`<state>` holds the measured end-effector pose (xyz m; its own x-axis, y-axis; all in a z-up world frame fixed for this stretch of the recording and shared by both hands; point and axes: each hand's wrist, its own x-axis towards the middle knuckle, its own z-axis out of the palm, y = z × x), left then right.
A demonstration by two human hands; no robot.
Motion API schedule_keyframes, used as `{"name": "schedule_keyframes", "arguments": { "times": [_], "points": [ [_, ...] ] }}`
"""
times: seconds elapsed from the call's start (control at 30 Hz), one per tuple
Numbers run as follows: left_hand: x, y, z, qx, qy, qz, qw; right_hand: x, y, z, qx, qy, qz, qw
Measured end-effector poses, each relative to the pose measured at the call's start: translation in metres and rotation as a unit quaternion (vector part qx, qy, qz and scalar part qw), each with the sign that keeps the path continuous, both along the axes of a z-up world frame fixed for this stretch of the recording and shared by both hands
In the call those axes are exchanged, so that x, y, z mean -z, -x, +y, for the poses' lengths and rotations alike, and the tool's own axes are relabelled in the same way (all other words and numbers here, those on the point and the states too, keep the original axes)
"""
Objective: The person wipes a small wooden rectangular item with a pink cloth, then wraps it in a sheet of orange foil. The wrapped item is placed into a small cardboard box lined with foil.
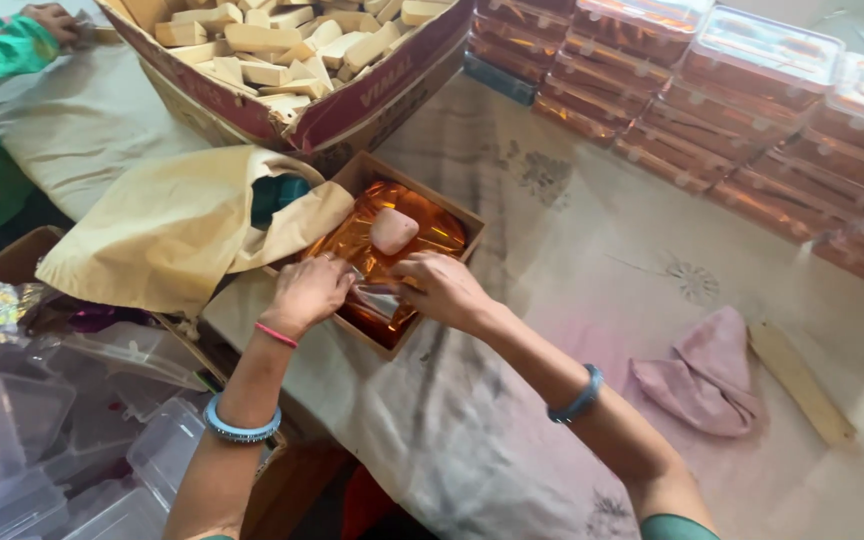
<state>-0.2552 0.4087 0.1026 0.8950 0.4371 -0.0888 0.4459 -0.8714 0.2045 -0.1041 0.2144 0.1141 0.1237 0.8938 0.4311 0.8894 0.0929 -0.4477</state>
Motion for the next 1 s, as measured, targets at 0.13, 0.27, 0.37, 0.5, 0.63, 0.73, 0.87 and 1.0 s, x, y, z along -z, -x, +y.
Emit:
{"name": "schedule_keyframes", "arguments": {
  "times": [0.13, 0.27, 0.37, 0.5, 0.63, 0.73, 0.87, 1.0],
  "points": [
    [0.014, 0.005, 0.013, -0.02, 0.045, -0.086, 0.995, 0.01, 0.013, 0.035, 0.022, 0.098, 0.058, 0.993],
    [0.015, 0.007, 0.012, 0.025, 0.082, -0.241, 0.967, 0.032, 0.015, 0.044, 0.081, 0.246, -0.019, 0.966],
    [0.016, 0.007, 0.012, 0.021, 0.092, -0.27, 0.958, 0.033, 0.015, 0.048, 0.082, 0.27, -0.036, 0.959],
    [0.02, 0.005, 0.015, 0.0, 0.1, -0.317, 0.943, 0.011, 0.031, 0.051, 0.09, 0.313, -0.02, 0.945],
    [0.018, 0.007, 0.015, -0.016, 0.119, -0.355, 0.927, 0.032, 0.028, 0.055, 0.082, 0.263, -0.007, 0.961],
    [0.021, 0.008, 0.016, -0.026, 0.113, -0.375, 0.92, 0.036, 0.018, 0.054, 0.119, 0.244, 0.141, 0.952],
    [0.01, 0.011, 0.009, -0.03, 0.137, -0.385, 0.912, 0.036, 0.001, 0.049, 0.124, 0.044, 0.254, 0.958],
    [-0.029, 0.014, -0.021, 0.044, 0.053, -0.341, 0.937, 0.023, -0.007, 0.039, 0.136, -0.04, 0.271, 0.952]
  ]
}}
